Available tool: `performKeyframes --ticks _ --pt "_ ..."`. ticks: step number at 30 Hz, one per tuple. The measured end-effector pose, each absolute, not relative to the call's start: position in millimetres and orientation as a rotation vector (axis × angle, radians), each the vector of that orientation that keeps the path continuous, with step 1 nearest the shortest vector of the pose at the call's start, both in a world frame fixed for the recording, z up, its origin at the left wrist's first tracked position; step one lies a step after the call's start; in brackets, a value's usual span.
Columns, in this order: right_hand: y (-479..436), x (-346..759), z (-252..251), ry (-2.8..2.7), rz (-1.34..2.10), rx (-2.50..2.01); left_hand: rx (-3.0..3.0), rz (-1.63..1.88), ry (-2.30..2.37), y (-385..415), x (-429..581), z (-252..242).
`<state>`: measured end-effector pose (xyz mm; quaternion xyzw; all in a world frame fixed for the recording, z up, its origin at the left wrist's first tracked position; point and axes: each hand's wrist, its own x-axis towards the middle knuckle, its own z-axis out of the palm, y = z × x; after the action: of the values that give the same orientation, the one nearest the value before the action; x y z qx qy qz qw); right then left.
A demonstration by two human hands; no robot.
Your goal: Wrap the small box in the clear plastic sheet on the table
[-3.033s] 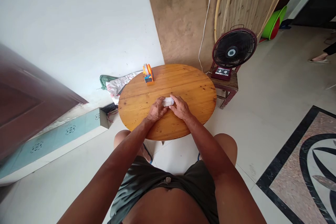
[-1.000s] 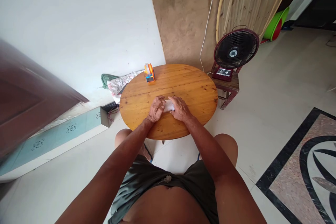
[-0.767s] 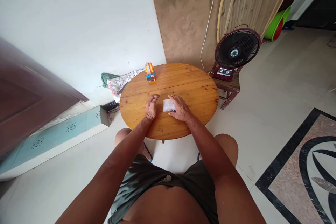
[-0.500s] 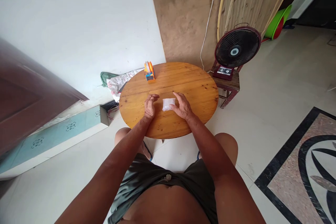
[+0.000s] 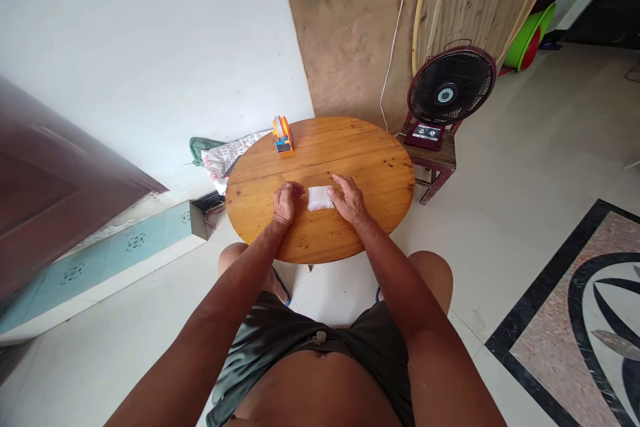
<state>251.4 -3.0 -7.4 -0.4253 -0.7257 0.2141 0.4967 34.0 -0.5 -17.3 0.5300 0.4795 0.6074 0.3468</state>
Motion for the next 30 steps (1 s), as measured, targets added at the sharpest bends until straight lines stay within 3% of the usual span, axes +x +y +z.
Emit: performKeyframes --ticks 14,30 --pt "1.1 252.2 -10.8 -2.030 0.353 -0.948 1.411 1.531 1.226 -1.9 34.8 -14.5" --pt "1.2 246.8 -10.4 -2.073 0.409 -1.058 1.735 1.412 1.205 0.3 32.5 -15.8"
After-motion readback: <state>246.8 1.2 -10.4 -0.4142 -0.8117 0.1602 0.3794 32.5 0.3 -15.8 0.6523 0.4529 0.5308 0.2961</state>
